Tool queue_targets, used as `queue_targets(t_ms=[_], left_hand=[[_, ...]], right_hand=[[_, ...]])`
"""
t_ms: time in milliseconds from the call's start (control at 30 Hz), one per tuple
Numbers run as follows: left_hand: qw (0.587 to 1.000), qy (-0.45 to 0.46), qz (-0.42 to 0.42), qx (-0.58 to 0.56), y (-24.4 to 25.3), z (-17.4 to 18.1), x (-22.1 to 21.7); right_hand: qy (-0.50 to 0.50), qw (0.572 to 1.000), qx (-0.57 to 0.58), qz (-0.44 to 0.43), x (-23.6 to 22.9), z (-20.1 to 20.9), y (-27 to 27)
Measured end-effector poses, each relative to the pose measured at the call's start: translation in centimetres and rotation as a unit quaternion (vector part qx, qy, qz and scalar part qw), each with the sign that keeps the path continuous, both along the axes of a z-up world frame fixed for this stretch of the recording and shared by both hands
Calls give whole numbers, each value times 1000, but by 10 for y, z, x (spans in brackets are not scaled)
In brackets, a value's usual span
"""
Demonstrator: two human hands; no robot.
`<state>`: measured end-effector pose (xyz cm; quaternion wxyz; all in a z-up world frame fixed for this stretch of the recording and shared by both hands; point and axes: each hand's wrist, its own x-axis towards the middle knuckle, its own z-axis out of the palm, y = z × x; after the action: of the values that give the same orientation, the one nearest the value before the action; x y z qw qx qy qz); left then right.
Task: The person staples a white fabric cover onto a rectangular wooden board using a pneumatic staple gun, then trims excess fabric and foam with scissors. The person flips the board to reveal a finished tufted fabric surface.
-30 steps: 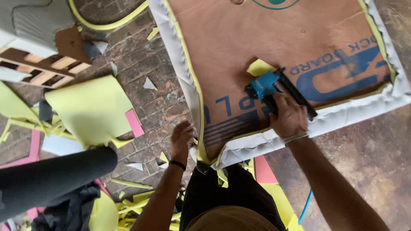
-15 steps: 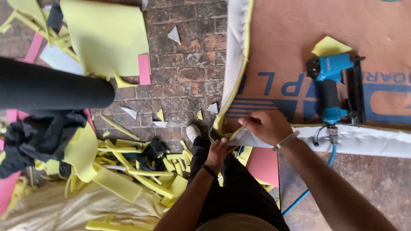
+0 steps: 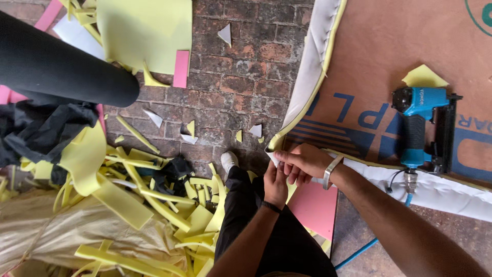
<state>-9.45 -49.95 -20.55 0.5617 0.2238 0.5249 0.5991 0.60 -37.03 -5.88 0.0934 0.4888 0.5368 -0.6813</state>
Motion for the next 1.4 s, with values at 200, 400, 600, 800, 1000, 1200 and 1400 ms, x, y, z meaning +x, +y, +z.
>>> queue_targets(t_ms=[200, 400, 600, 800, 1000, 1200, 1400], left_hand=[[939, 342, 17, -15, -4, 17, 7], [878, 469, 15, 91, 8, 26, 1], [973, -217, -76, 25, 4, 47, -17], [815, -559, -142, -53, 24, 56, -11], [896, -419, -80, -122, 11, 19, 8], [917, -391, -74, 27, 10, -4, 13], [951, -245, -156, -106, 31, 18, -12]], right_hand=[[-119, 989, 67, 56, -10, 20, -5], [-111, 958, 260, 45, -13, 6, -14], [63, 920, 387, -28, 25, -46, -30], [132, 931, 337, -47, 30, -63, -26], [194, 909, 370, -15, 37, -55, -29], [54, 936, 346, 35, 37, -46, -34], [-91, 838, 461, -278, 133, 4, -27]])
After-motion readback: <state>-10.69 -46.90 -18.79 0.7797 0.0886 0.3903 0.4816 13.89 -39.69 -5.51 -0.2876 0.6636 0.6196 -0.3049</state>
